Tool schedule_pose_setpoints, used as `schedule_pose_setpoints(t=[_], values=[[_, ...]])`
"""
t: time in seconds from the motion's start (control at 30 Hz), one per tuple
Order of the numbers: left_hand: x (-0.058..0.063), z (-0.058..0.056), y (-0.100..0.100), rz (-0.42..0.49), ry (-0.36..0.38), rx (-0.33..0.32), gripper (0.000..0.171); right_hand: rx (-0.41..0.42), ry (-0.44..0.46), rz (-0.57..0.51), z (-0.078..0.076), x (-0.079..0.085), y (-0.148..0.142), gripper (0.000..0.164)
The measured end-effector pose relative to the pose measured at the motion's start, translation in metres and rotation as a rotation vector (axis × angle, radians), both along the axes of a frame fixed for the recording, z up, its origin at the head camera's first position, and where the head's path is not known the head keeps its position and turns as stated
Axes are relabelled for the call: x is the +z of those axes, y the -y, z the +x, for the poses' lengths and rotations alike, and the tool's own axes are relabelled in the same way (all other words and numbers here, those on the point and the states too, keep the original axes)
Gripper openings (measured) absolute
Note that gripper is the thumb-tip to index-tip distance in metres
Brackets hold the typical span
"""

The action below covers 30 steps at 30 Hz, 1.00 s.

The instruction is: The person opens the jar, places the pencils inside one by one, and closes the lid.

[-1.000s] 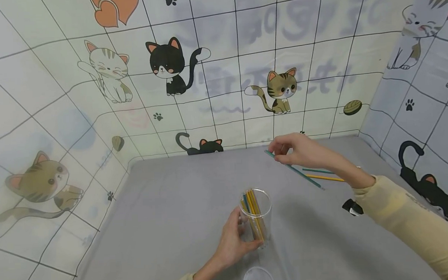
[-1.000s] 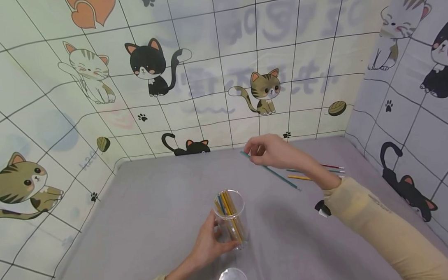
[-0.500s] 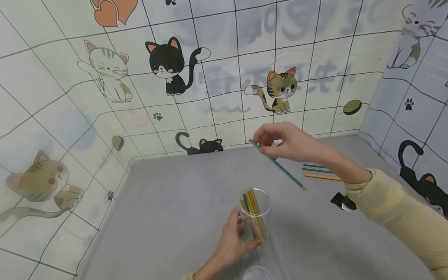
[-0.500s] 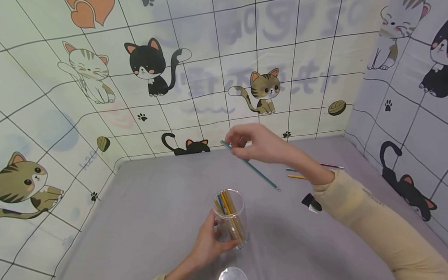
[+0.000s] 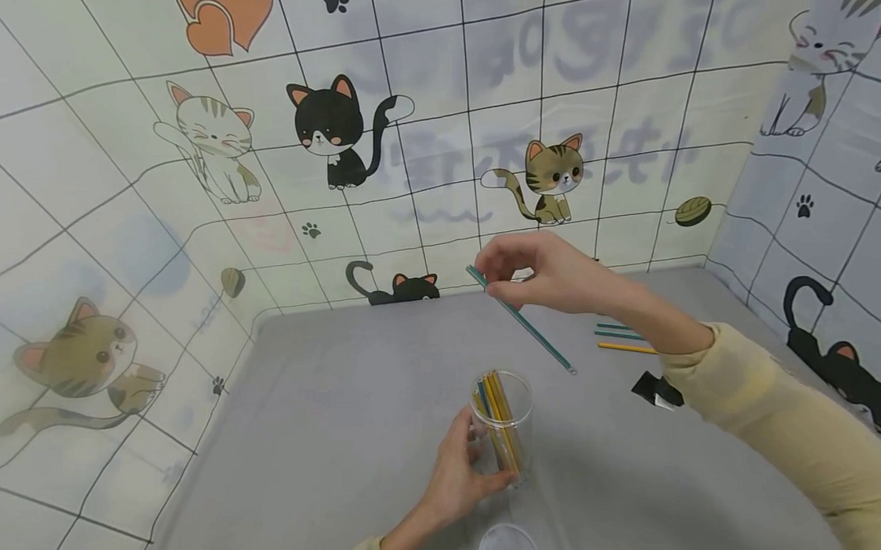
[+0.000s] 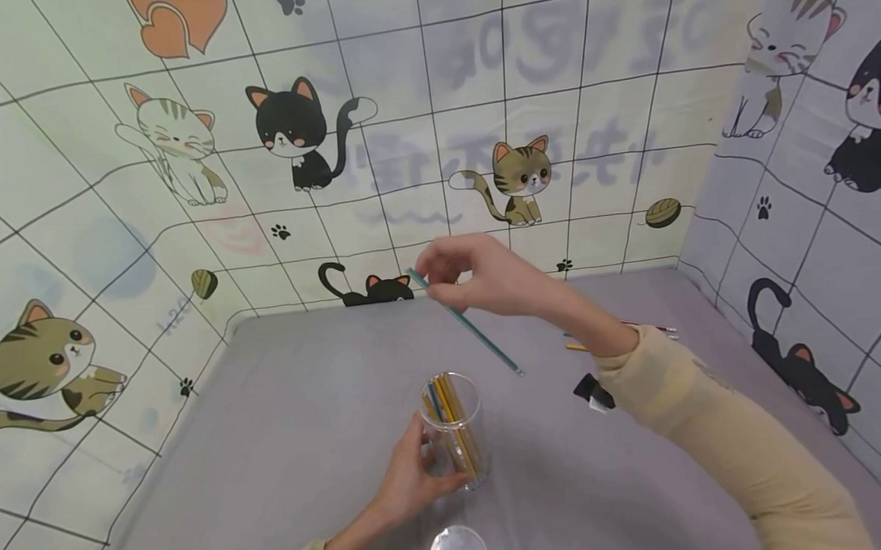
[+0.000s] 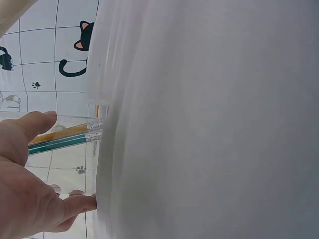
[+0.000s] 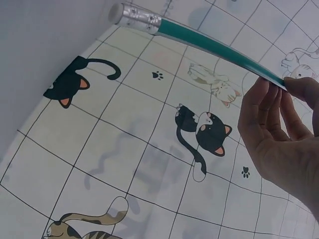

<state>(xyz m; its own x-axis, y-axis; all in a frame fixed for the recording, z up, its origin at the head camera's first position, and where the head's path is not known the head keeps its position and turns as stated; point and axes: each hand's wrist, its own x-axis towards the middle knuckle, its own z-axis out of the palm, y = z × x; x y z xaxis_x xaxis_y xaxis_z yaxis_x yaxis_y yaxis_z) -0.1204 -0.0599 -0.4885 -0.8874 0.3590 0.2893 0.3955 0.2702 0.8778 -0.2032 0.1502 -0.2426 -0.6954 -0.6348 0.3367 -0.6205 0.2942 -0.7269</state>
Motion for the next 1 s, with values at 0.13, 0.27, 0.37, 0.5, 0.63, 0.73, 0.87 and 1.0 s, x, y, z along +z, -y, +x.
schedule_pose_setpoints(t=[0.13,0.27,0.37,0.5,0.63,0.73,0.87,1.0], values=[[0.002,0.001,0.0,0.0,0.0,-0.003,0.093,0.033,0.002,-0.029,0.0,0.002,0.006,0.02],[0.002,0.001,0.0,0.001,0.001,-0.003,0.094,0.054,0.005,-0.058,-0.001,0.004,0.011,0.02],[0.001,0.001,0.0,0.008,0.005,-0.003,0.094,0.066,0.013,-0.08,-0.002,0.005,0.015,0.02],[-0.002,0.0,0.0,-0.011,0.0,0.012,0.092,0.085,0.012,-0.119,-0.003,0.006,0.02,0.02],[-0.004,-0.001,-0.001,-0.027,-0.001,0.024,0.091,0.101,0.014,-0.179,-0.002,0.006,0.026,0.02],[-0.004,-0.002,-0.001,-0.026,0.004,0.024,0.091,0.109,0.024,-0.214,-0.001,0.003,0.03,0.02],[-0.003,-0.002,0.0,-0.023,0.005,0.018,0.091,0.125,0.06,-0.227,0.0,-0.005,0.035,0.021],[-0.002,-0.002,0.0,-0.016,0.011,0.013,0.091,0.129,0.096,-0.212,0.002,-0.014,0.036,0.02]])
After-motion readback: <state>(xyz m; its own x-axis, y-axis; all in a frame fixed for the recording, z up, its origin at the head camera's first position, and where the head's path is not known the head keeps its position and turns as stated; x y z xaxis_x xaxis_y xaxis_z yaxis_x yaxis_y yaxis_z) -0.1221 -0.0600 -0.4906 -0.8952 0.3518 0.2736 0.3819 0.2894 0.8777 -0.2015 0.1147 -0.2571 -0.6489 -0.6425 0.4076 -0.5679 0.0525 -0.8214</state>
